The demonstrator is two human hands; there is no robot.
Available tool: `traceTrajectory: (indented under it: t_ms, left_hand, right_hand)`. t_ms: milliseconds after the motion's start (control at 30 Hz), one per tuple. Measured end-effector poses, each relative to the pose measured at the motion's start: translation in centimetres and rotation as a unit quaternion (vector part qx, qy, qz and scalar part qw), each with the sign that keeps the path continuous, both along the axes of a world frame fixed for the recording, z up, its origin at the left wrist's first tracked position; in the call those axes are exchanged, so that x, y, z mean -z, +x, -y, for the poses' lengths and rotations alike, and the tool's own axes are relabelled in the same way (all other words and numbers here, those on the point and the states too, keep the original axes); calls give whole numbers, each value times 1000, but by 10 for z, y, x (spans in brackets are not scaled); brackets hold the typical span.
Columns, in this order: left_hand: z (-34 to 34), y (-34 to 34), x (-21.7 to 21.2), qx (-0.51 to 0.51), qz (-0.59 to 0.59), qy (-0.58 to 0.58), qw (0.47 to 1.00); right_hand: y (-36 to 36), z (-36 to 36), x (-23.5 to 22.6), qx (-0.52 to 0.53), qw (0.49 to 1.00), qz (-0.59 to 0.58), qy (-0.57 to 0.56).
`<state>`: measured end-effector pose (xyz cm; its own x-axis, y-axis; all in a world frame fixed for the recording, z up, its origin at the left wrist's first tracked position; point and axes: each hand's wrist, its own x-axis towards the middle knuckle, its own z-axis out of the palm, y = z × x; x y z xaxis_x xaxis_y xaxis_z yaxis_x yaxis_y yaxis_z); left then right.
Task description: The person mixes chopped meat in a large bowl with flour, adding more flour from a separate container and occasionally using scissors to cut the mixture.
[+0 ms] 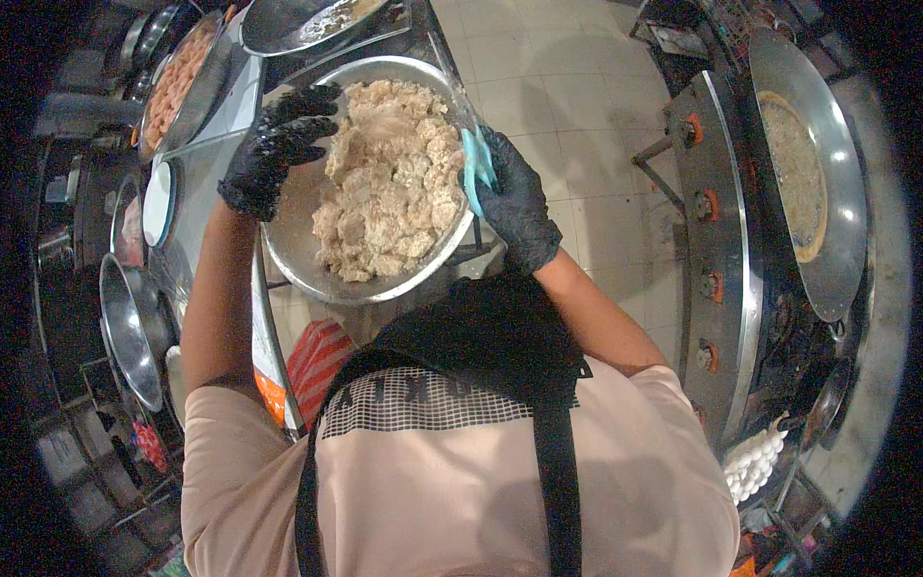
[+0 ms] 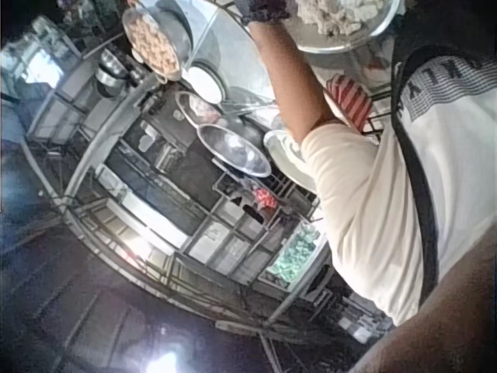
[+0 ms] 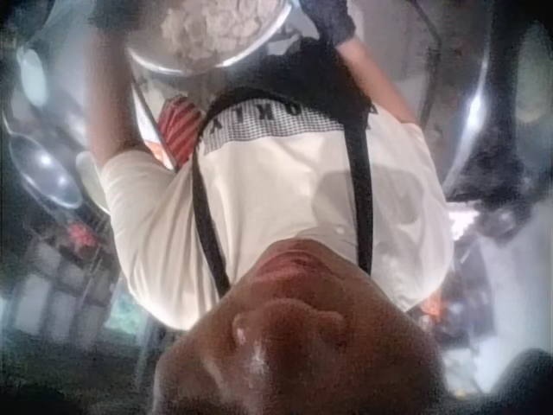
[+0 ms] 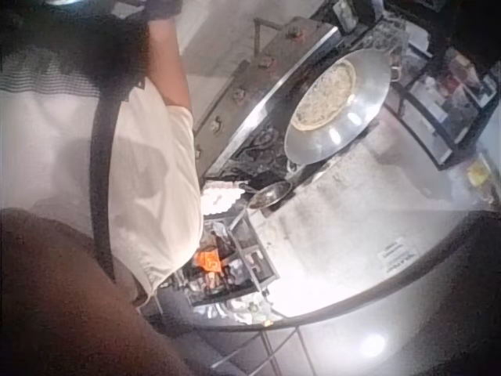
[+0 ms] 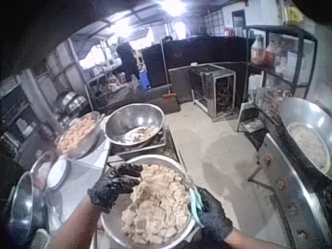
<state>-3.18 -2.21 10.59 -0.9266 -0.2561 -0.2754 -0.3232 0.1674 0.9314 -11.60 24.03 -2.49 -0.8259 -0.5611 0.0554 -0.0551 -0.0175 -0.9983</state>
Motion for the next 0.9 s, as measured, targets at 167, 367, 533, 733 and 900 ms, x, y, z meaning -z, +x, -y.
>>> traceTrajectory:
  t_ms: [167,367,533,733,900]
  left_hand:
    - [63,64,49,49,215,-137,966]
    - [-4,93,81,-168,225,426,860]
    - [-20,43,110,-215,108,420,875]
    - [-7,20,131,-181,28,442,878]
    - [18,26,107,-142,-15,401,905]
  right_hand:
    - [2,1,3,-10,1000,10,12]
    - [-1,-1,9,16,999,-9,42]
    - [-3,2,4,11,993,-79,87]
    - [-6,3,19,24,992,-90,81]
    - [-5,0,3,11,996,-49,77]
